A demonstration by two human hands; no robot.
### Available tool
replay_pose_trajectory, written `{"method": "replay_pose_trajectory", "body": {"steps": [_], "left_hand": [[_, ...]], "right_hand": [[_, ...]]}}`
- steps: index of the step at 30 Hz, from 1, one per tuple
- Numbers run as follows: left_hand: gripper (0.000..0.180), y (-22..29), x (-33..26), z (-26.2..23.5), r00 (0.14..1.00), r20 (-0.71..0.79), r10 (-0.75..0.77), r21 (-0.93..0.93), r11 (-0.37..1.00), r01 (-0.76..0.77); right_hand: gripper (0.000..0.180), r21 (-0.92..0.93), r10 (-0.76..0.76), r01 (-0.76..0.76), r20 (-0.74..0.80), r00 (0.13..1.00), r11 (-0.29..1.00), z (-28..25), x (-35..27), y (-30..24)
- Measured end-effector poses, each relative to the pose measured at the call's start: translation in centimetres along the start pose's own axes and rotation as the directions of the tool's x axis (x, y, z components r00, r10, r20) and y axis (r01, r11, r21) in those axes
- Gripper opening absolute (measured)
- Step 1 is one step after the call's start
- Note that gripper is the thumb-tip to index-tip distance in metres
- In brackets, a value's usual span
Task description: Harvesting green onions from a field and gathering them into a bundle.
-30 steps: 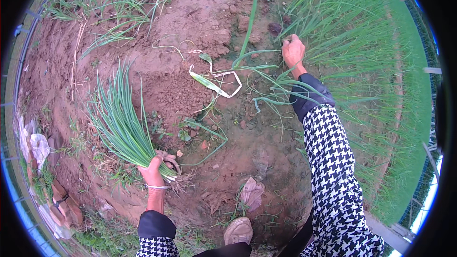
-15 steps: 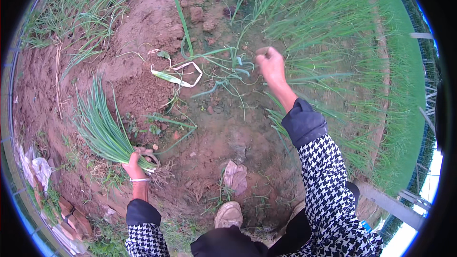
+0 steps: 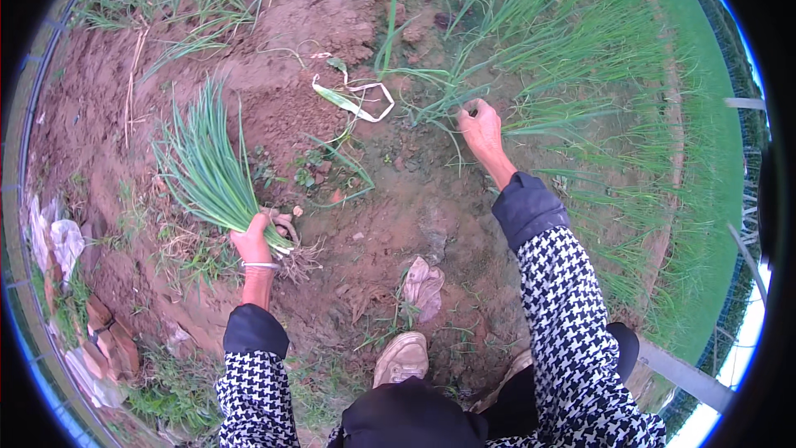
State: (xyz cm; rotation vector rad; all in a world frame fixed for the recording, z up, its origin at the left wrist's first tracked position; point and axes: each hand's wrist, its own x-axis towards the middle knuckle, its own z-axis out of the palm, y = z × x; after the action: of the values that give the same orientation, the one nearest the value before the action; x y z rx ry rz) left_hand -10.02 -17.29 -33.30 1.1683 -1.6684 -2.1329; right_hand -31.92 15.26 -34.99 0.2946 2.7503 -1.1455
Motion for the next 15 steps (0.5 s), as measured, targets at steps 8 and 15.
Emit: {"method": "replay_pose_trajectory", "body": {"steps": [8,15], "left_hand": [[0.011,-0.3,-0.1,0.5,1.000,0.005,0.028,-0.077,0.997,-0.027],[0.016,0.0,-0.3,0.4,0.998,0.015,0.064,-0.006,0.998,-0.064]], "right_hand": [[0.030,0.016,-0.142,0.141,0.119,0.983,0.990,0.6,-0.9,-2.0],[0.028,0.235,0.109,-0.047,-0.258,0.960,0.971,1.5,-4.9,0.4]]}}
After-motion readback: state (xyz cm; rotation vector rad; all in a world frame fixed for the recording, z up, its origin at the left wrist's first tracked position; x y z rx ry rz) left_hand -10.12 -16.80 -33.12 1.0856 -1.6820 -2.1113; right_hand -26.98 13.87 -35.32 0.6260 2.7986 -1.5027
